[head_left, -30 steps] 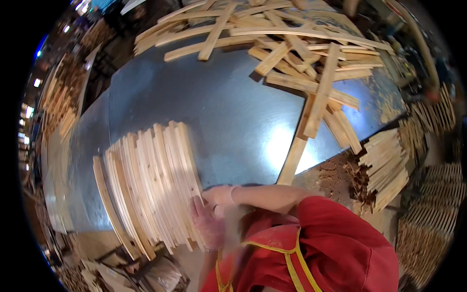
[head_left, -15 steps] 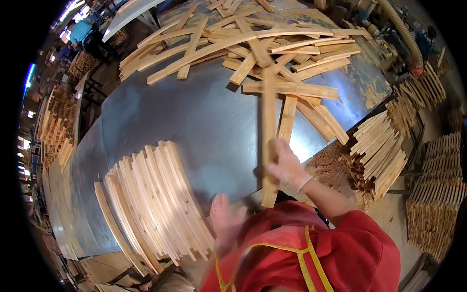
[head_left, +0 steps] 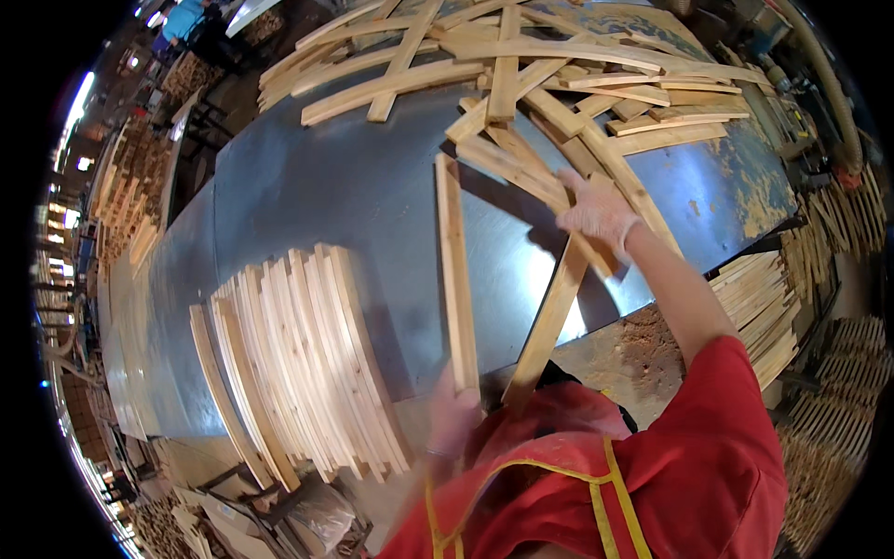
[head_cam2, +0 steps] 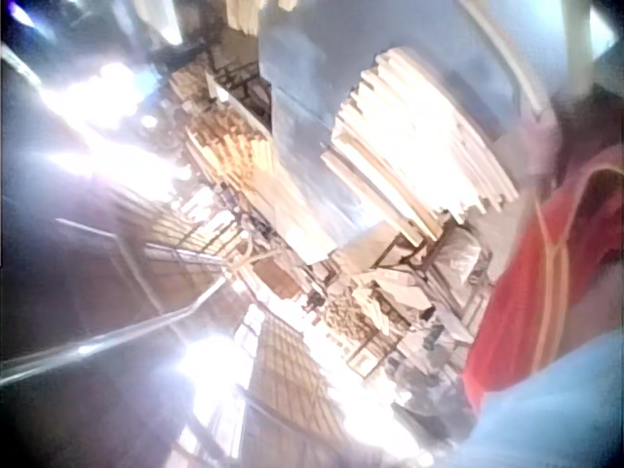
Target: The person picks up thin wooden planks from a large pile on a metal table and arranges them into a neat stack. The person repeatedly picks up planks, aligns them, and places them onto the growing stack, occasionally adjusting the stack's position.
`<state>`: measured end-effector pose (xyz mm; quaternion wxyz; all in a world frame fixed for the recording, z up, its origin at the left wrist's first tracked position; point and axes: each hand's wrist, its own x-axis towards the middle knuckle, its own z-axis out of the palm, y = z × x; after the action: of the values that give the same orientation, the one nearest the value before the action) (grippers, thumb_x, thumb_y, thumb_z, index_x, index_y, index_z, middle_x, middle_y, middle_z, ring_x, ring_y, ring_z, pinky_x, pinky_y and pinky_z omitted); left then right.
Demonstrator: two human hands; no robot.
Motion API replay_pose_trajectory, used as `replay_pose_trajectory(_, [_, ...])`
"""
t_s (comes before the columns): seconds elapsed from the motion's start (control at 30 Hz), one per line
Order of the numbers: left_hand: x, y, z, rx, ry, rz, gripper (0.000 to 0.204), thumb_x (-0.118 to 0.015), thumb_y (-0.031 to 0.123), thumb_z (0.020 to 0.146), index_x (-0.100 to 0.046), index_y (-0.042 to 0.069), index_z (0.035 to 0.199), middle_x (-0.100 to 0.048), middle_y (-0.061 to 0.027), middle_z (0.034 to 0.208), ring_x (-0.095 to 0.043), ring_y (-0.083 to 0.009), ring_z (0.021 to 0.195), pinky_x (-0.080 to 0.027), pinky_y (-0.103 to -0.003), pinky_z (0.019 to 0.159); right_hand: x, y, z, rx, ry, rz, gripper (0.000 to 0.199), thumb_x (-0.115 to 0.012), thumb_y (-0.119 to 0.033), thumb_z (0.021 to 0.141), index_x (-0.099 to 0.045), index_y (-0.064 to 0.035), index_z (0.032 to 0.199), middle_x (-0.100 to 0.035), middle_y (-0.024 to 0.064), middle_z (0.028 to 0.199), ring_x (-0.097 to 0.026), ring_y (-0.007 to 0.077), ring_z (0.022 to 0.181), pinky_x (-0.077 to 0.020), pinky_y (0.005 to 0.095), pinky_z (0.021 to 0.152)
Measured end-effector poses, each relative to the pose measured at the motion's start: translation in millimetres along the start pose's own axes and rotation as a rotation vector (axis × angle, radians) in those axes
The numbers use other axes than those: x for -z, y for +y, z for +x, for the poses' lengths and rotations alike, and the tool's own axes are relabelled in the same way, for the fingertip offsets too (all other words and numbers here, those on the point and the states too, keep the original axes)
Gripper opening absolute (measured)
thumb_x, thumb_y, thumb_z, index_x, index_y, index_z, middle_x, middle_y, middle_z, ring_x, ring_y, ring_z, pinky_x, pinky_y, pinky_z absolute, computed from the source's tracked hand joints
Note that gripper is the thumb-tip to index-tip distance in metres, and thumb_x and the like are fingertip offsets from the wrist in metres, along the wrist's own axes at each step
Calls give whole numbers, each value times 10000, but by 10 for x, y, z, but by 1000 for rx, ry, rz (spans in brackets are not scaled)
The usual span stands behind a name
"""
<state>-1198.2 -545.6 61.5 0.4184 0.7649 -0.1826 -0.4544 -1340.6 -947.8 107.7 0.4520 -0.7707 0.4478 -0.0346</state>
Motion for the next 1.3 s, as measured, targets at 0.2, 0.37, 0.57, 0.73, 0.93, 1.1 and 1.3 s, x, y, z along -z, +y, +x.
replay_pose_trajectory(0.2, [274, 41, -340, 34, -84, -264, 706, -639, 86, 895, -474, 87, 1581, -635, -34, 1139, -637, -146, 1000, -550, -347, 860, -2066, -324, -889, -141, -269, 986, 857, -741, -263, 923, -343, -42, 1649, -644, 164, 1337, -638, 277, 1133, -535, 422, 1047])
replay_pose_trajectory(0.37, [546, -1114, -602, 5, -112, -198, 922, -679, -71, 905, -231, 81, 1696, -622, -85, 1433, -646, -209, 1267, -533, -328, 1077, -2325, -861, -1070, -346, -591, 861, 770, -683, -392, 1024, -366, -43, 1633, -609, 140, 1442, -631, 276, 1277, -521, 456, 1118])
replay_pose_trajectory(0.57, [866, -874, -773, -68, -124, 125, 779, -658, 93, 923, -343, 25, 1632, -737, -184, 1055, -725, -356, 966, -581, -416, 895, -2916, -721, -874, -190, -322, 769, 680, -670, -384, 1034, -479, 10, 1553, -682, 154, 1339, -665, 256, 1193, -532, 395, 1060])
replay_pose_trajectory(0.73, [742, -1303, -1217, -5, -119, -80, 818, -699, 109, 903, -360, 18, 1642, -717, -241, 1193, -715, -399, 1079, -575, -449, 946, -2749, -899, -1558, -198, -460, 415, 812, -730, -444, 986, -454, 9, 1600, -657, 210, 1460, -631, 312, 1332, -508, 408, 1125])
replay_pose_trajectory(0.93, [953, -649, -972, -144, -15, 742, 1003, -890, 468, 781, -473, -17, 1553, -521, -305, 1523, -492, -457, 1454, -423, -555, 1197, -2486, -1182, -837, -106, -324, -162, 814, -542, -646, 1000, -525, 6, 1487, -755, 283, 1155, -742, 425, 1093, -559, 483, 989])
replay_pose_trajectory(1.1, [937, -527, -380, -367, 439, 982, 1016, -860, 496, 752, -467, -30, 1527, -497, -285, 1552, -459, -470, 1456, -351, -560, 1239, -2832, -1725, -529, 39, -540, -235, 730, -574, -668, 971, -816, 15, 1056, -756, 305, 1129, -727, 416, 1120, -547, 481, 1025])
replay_pose_trajectory(1.3, [921, -502, -30, -124, 473, 1187, 1065, -833, 461, 812, -346, -8, 1634, -430, -241, 1639, -380, -445, 1532, -279, -581, 1275, -2193, -1206, 209, 340, -360, -178, 636, -689, -541, 860, -715, -3, 1198, -718, 329, 1180, -694, 482, 1122, -544, 510, 1009])
